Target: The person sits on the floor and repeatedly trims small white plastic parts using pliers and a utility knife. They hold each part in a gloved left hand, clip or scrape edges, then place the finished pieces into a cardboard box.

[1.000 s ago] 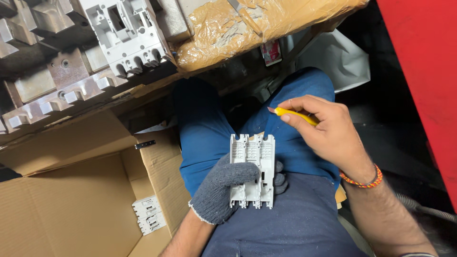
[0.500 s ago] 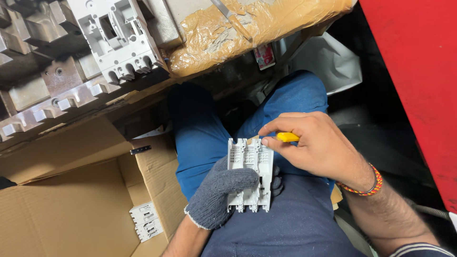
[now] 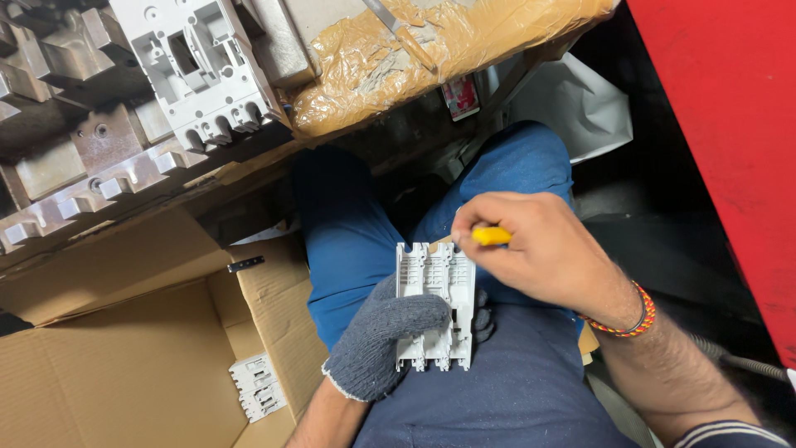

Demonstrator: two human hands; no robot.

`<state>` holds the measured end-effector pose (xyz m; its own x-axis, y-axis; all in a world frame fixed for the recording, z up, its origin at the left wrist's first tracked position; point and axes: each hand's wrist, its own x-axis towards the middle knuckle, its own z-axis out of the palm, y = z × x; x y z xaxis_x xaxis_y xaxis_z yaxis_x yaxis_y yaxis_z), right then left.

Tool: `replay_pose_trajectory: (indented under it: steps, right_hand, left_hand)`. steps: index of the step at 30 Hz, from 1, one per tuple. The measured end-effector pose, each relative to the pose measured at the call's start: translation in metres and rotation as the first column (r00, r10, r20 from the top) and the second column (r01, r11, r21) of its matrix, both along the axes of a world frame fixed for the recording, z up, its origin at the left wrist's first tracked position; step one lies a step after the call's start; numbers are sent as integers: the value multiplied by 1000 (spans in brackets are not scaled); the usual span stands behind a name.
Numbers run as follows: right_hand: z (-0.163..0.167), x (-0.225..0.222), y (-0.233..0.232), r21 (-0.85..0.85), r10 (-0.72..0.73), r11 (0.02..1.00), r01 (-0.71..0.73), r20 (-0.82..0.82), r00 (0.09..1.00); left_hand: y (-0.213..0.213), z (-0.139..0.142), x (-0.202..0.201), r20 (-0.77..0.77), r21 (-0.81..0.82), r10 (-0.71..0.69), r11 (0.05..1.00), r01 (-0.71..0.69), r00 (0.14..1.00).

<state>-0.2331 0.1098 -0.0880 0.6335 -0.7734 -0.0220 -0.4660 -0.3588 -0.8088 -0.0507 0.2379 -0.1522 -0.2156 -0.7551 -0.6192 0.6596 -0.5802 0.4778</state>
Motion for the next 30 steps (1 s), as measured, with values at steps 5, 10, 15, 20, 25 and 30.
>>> replay_pose_trajectory:
  steps: [5, 10, 15, 20, 25, 30]
  right_hand:
    - [-30, -10, 6, 157, -265, 951, 265, -21, 964]
    - [-73, -15, 17, 240, -242, 934, 264, -116, 963]
    - [-88, -20, 22, 209, -114, 972, 112, -2, 994]
    - [-78, -14, 27, 266, -115, 958, 106, 19, 993]
    - [-61, -12, 35, -4, 40, 999, -39, 127, 991]
    - [-46, -6, 36, -191, 266, 946, -262, -10, 964]
  left_hand:
    - [-10, 12, 5, -166, -7, 119, 993, -122, 979]
    - [-10, 9, 16, -379, -108, 280, 933, -342, 882]
    - [-4, -8, 26, -241, -78, 338, 928, -365, 910]
    - [5, -30, 32, -377, -54, 283, 944, -326, 882]
    - [7, -55, 33, -337, 106, 309, 951, -290, 890]
    - [9, -65, 33, -432, 86, 229, 973, -213, 872]
